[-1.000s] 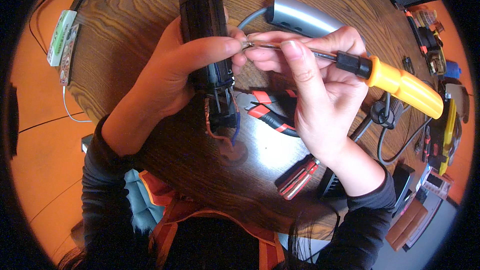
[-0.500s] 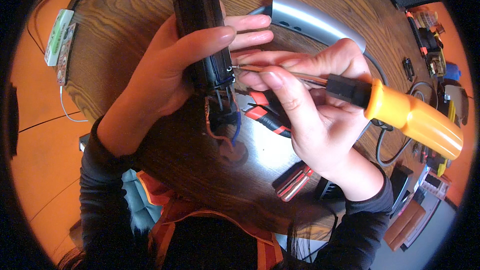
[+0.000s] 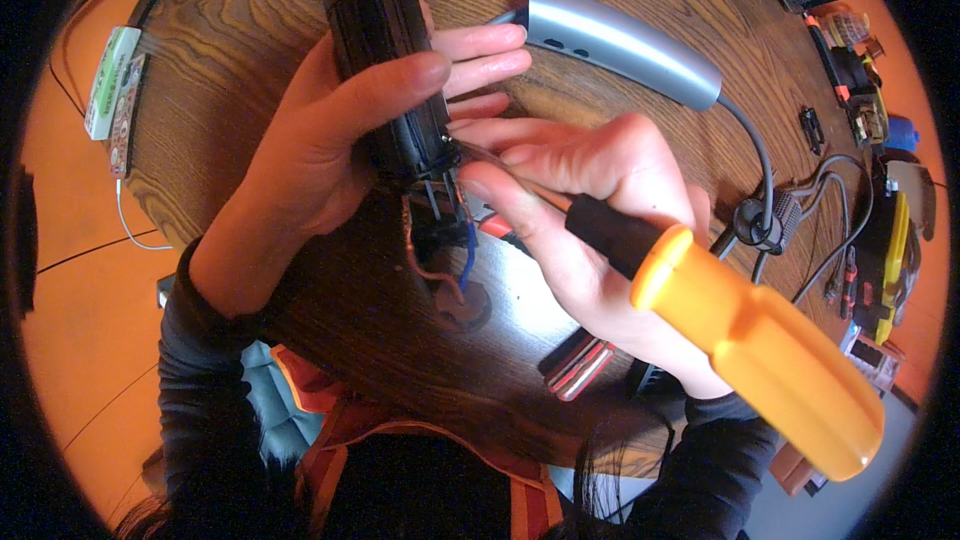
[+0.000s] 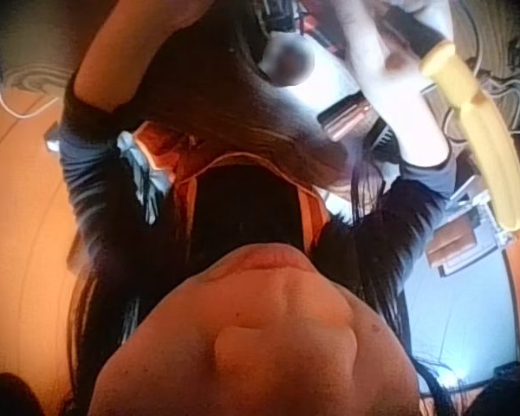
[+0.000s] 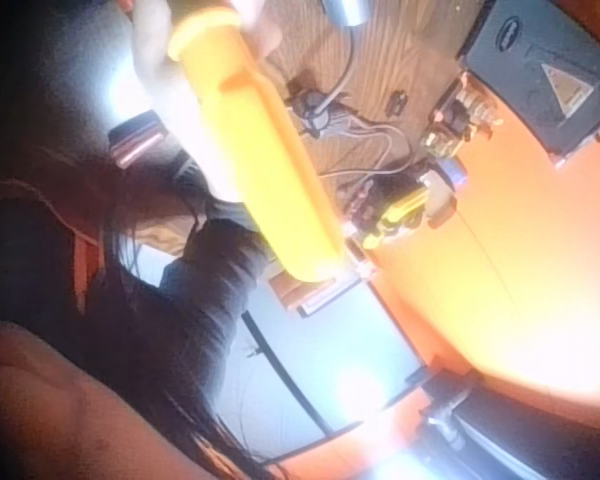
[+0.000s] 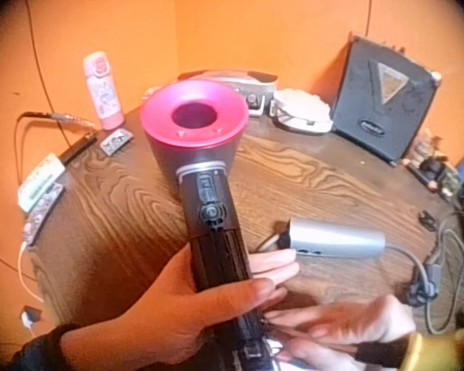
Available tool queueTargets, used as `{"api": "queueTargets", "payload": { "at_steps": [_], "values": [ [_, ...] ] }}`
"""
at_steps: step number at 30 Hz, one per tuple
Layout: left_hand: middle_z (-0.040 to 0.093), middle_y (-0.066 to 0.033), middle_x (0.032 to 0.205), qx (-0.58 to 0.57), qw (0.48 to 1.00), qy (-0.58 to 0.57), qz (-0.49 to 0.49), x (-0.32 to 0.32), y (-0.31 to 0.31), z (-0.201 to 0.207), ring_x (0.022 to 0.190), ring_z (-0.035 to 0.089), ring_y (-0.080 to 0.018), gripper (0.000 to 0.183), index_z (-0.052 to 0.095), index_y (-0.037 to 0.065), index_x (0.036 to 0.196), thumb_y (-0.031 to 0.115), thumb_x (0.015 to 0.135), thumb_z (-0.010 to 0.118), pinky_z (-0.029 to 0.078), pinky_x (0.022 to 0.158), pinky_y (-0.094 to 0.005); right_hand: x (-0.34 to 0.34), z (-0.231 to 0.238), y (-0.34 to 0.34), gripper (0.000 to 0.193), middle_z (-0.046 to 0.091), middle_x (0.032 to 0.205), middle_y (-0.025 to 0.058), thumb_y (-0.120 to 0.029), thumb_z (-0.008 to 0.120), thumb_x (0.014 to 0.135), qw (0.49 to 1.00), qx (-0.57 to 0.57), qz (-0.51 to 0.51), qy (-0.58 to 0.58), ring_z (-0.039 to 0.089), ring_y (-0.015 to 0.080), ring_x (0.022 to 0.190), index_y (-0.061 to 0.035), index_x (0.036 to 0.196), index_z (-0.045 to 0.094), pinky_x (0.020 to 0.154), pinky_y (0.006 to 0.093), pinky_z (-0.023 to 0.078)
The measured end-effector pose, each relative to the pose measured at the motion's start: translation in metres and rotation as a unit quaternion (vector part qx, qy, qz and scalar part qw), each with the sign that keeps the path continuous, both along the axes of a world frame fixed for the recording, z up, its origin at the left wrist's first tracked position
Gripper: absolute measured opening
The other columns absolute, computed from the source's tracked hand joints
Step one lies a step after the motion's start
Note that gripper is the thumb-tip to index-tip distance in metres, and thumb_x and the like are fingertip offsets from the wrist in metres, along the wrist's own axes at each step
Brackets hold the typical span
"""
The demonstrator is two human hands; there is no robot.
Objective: The person disassembles a hairdryer, removes the power cord, and uses pliers and a screwdriver to adjust internal components. They reattach the cord and continue manipulating the device's internals.
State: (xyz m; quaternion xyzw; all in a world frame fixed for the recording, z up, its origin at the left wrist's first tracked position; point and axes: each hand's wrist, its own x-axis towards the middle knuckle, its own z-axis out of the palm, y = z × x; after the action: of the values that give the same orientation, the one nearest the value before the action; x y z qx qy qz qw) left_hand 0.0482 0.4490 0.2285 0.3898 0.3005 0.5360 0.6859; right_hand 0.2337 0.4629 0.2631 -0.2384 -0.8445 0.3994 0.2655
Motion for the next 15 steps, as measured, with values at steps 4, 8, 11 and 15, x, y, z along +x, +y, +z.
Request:
{"api": "queueTargets", "payload": {
  "at_steps": [4, 8, 11, 15],
  "values": [
    [0.04, -0.0267, 0.122, 0.01, 1.0, 0.006, -0.004, 0.001, 0.0, 0.0, 0.117, 0.037, -0.0357, 0.058, 0.036, -0.011, 0.119, 0.025, 0.079, 0.058, 0.035, 0.095, -0.0463, 0.0, -0.007, -0.007, 0.018, 0.055, 0.094, 0.0299, 0.004, 0.05, 0.082, 0.997, -0.02, -0.047, 0.053, 0.056, 0.0326, 0.095, -0.0018, 0.089, 0.034, 0.076, 0.0376, 0.049],
    [0.041, -0.0264, 0.122, 0.009, 1.0, 0.008, 0.001, 0.001, 0.0, 0.0, 0.117, 0.039, -0.0351, 0.057, 0.037, -0.012, 0.118, 0.025, 0.079, 0.057, 0.036, 0.095, -0.0451, 0.001, -0.009, -0.008, 0.019, 0.055, 0.094, 0.029, 0.004, 0.05, 0.082, 0.997, -0.032, -0.048, 0.06, 0.056, 0.0334, 0.097, -0.0026, 0.09, 0.034, 0.078, 0.0394, 0.048],
    [0.042, -0.0258, 0.121, 0.006, 1.0, 0.007, 0.008, 0.002, -0.001, 0.0, 0.116, 0.04, -0.034, 0.056, 0.037, -0.012, 0.118, 0.024, 0.079, 0.057, 0.036, 0.095, -0.0437, 0.0, -0.006, -0.007, 0.019, 0.055, 0.095, 0.0286, 0.003, 0.05, 0.082, 0.998, -0.013, -0.036, 0.045, 0.055, 0.0339, 0.097, -0.0031, 0.091, 0.035, 0.079, 0.04, 0.048],
    [0.043, -0.0248, 0.12, 0.01, 1.0, 0.013, 0.011, 0.003, -0.001, 0.0, 0.115, 0.042, -0.032, 0.054, 0.039, -0.012, 0.117, 0.022, 0.079, 0.056, 0.036, 0.095, -0.042, 0.001, 0.002, -0.004, 0.02, 0.054, 0.097, 0.0291, 0.003, 0.051, 0.082, 0.999, 0.019, 0.019, -0.039, 0.055, 0.0347, 0.098, -0.0033, 0.092, 0.035, 0.079, 0.0405, 0.047]
  ]
}}
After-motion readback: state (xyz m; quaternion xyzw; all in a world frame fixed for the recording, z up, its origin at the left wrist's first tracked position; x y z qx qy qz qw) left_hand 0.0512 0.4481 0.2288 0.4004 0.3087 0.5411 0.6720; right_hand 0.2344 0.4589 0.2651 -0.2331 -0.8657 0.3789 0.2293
